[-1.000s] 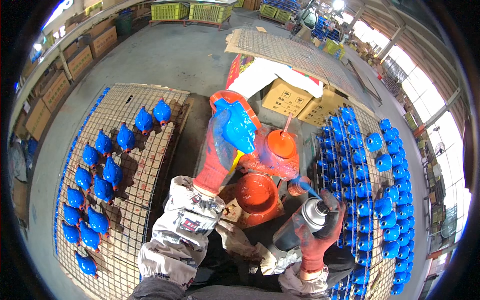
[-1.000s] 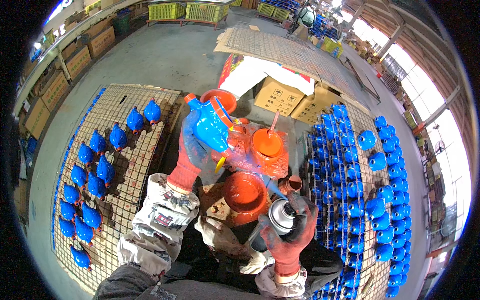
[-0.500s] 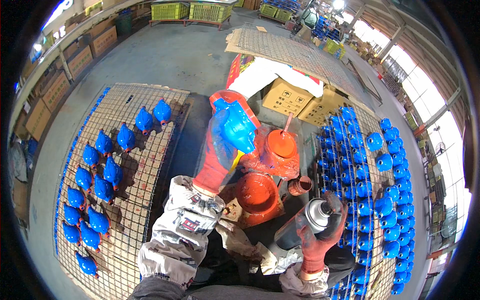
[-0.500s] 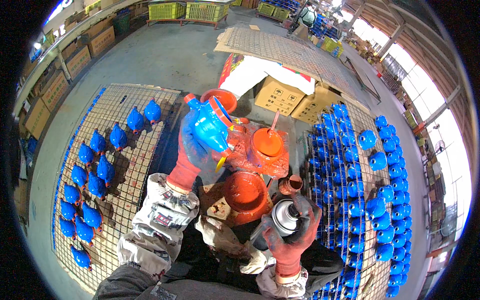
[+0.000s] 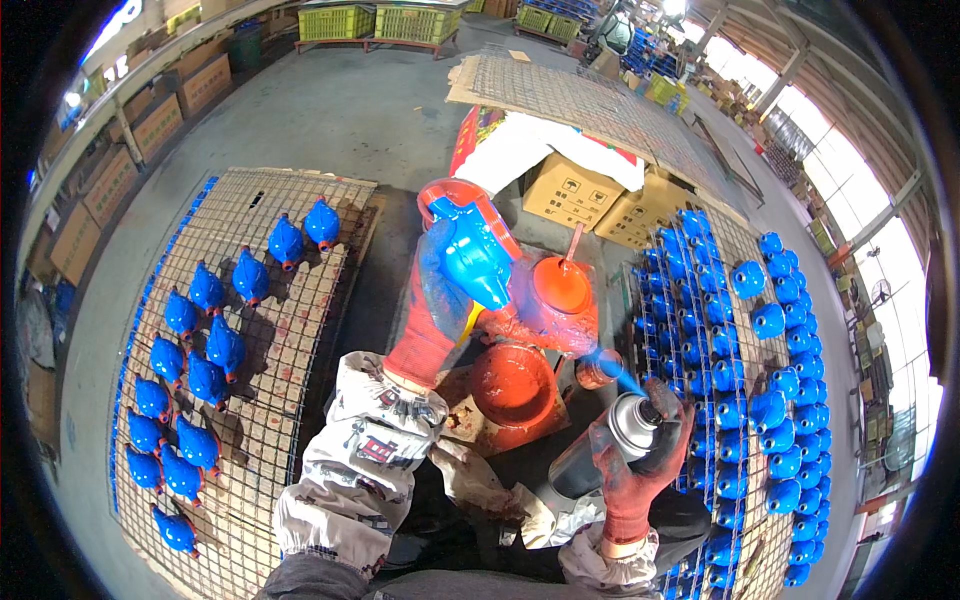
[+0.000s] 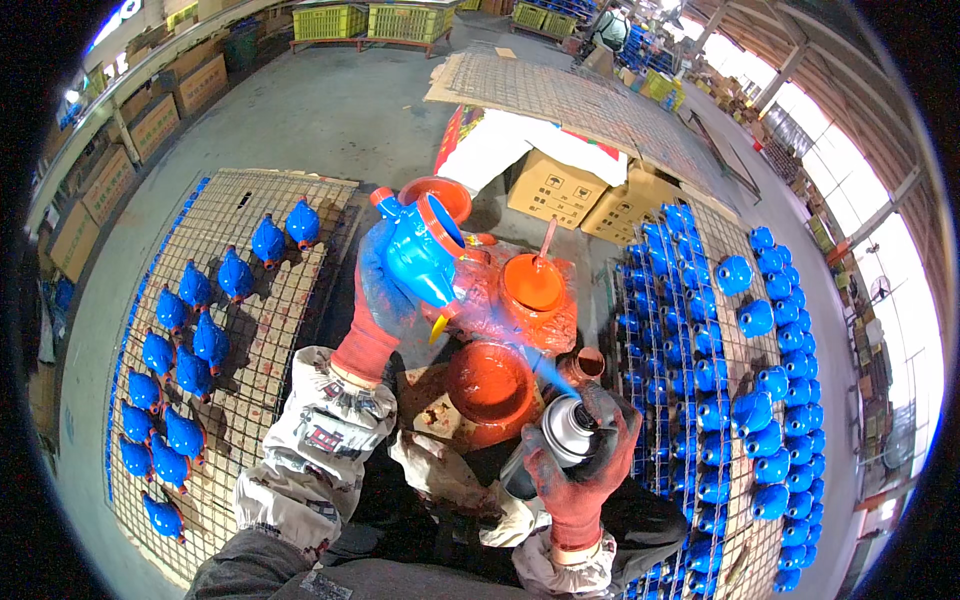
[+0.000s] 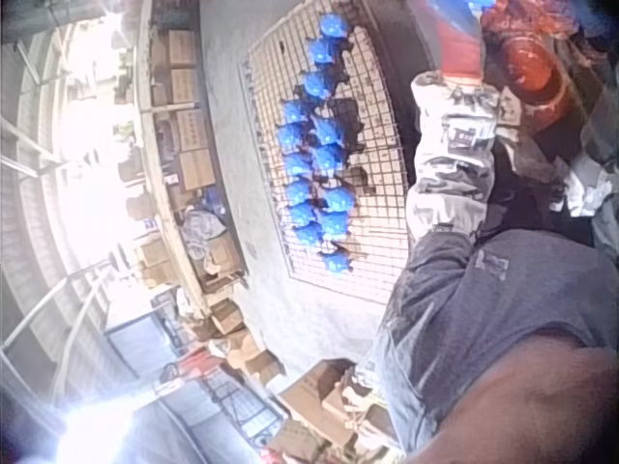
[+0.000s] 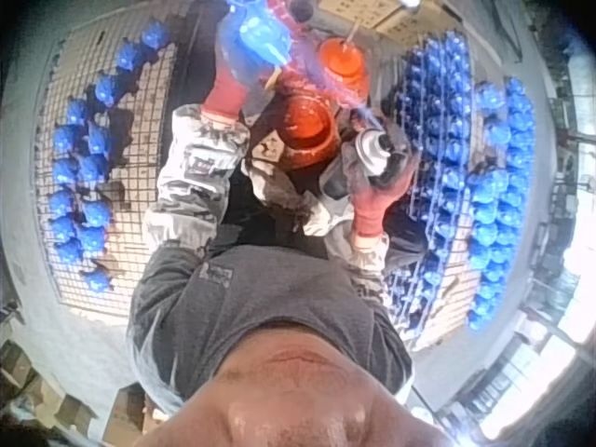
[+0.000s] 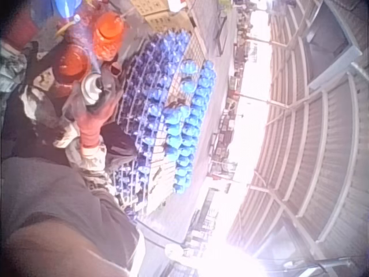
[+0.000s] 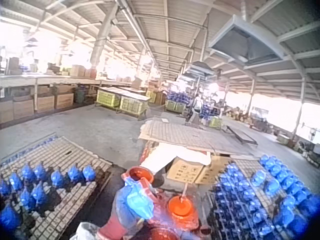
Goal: The person paints the rims and threads of blue meter bodies using a paintbrush, scrapes excess paint from them using a metal rod, and sprays paint onto a meter body from an aerosol can.
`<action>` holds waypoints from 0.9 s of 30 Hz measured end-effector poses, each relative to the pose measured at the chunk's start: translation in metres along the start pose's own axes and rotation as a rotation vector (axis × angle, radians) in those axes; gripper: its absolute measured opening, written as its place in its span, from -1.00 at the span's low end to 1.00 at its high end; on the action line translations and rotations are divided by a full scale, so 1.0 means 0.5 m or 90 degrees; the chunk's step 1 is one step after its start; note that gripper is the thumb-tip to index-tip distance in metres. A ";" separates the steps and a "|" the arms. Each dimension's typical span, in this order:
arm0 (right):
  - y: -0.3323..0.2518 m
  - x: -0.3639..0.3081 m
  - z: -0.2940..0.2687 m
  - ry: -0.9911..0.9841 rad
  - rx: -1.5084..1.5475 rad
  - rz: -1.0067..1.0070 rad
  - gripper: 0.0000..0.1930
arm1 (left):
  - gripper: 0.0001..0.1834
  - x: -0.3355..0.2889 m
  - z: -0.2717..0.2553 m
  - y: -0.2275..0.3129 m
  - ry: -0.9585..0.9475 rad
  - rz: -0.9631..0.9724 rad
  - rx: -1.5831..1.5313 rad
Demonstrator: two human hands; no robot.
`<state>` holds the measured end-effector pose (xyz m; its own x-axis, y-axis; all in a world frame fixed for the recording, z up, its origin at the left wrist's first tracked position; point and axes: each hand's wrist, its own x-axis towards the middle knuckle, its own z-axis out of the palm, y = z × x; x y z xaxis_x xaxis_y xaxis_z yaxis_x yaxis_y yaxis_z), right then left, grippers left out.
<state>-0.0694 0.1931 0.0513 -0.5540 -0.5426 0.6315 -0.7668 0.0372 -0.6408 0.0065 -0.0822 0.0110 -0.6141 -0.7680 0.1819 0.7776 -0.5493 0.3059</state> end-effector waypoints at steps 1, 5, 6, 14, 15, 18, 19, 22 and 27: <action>-0.006 0.001 0.001 0.004 -0.014 0.008 -0.28 | -0.45 0.000 0.000 -0.001 -0.001 -0.001 -0.003; -0.020 0.008 0.005 0.021 0.016 0.006 -0.33 | -0.44 -0.002 0.000 -0.001 -0.005 -0.010 -0.012; -0.020 0.008 0.004 0.017 0.015 0.006 -0.32 | -0.43 -0.002 0.000 0.000 -0.005 -0.011 -0.012; 0.130 -0.045 -0.002 0.000 -0.032 0.120 -0.17 | -0.41 -0.004 0.004 0.015 -0.012 -0.041 -0.035; 0.167 -0.060 -0.003 0.010 -0.041 0.161 -0.15 | -0.40 -0.005 0.003 0.018 -0.014 -0.046 -0.038; 0.286 -0.125 -0.019 -0.094 -0.157 0.279 -0.04 | -0.39 -0.006 0.000 0.021 -0.034 -0.068 -0.051; 0.326 -0.155 -0.023 -0.116 -0.199 0.310 -0.02 | -0.37 -0.008 -0.002 0.021 -0.050 -0.074 -0.050; 0.446 -0.258 -0.023 -0.099 -0.328 0.401 -0.01 | -0.30 -0.010 -0.008 0.019 -0.090 -0.104 -0.068; 0.631 -0.407 -0.025 -0.100 -0.297 0.473 -0.03 | -0.20 -0.006 -0.008 0.012 -0.147 -0.184 -0.125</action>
<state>-0.2025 0.3257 -0.2740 -0.9361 -0.3500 0.0352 -0.3006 0.7443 -0.5963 0.0135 -0.0843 0.0084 -0.8075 -0.4914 0.3263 0.5660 -0.8011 0.1945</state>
